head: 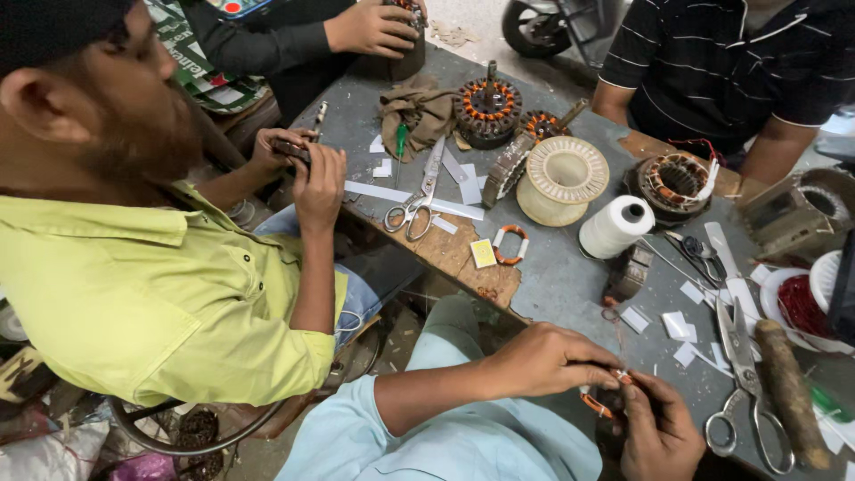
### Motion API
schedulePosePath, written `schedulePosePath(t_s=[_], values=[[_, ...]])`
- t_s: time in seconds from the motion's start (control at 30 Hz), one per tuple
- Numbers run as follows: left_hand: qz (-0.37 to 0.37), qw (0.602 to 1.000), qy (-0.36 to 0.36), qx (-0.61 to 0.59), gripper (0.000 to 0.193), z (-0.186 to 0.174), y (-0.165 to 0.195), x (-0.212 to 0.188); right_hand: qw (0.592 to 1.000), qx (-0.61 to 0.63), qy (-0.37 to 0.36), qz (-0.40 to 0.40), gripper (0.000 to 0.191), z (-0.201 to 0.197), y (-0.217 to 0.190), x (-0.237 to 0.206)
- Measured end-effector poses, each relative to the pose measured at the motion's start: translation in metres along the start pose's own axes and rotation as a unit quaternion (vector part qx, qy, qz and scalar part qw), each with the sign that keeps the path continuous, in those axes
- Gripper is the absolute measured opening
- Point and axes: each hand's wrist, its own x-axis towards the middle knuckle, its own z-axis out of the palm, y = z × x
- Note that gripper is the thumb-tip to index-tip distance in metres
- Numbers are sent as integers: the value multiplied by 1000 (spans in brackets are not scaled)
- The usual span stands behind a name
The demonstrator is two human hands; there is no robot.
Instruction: The person assembles small electrical components by hand, using a wooden mallet to tap parts into place and scissors to trim wires. They handle copper-wound cores, white insulating strips, and thin wires, repeatedly tapping and adjusting the assembly on a cluttered workbench.
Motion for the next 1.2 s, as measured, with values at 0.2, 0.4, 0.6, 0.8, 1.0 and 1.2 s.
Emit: schedulePosePath(t_s=[0.2, 0.4, 0.6, 0.8, 1.0, 1.2], values=[[0, 1000, 5, -30, 27, -2, -10, -7, 1000, 9, -20, -23, 17, 1, 9, 1], [-61, 986, 23, -155, 25, 14, -37, -4, 996, 28, -7, 88, 25, 19, -21, 11], [-175, 909, 63, -372, 24, 10, -39, 6, 808, -368, -119, -445, 40, 28, -86, 21], [-244, 930, 46, -271, 23, -18, 4, 6, 863, -309, -92, -389, 24, 20, -94, 27], [79, 989, 114, 47, 34, -22, 48, -6, 950, -172, -114, -235, 26, 13, -100, 24], [31, 992, 118, -26, 27, -21, 63, -2, 981, -73, -132, -124, 26, 19, -101, 20]])
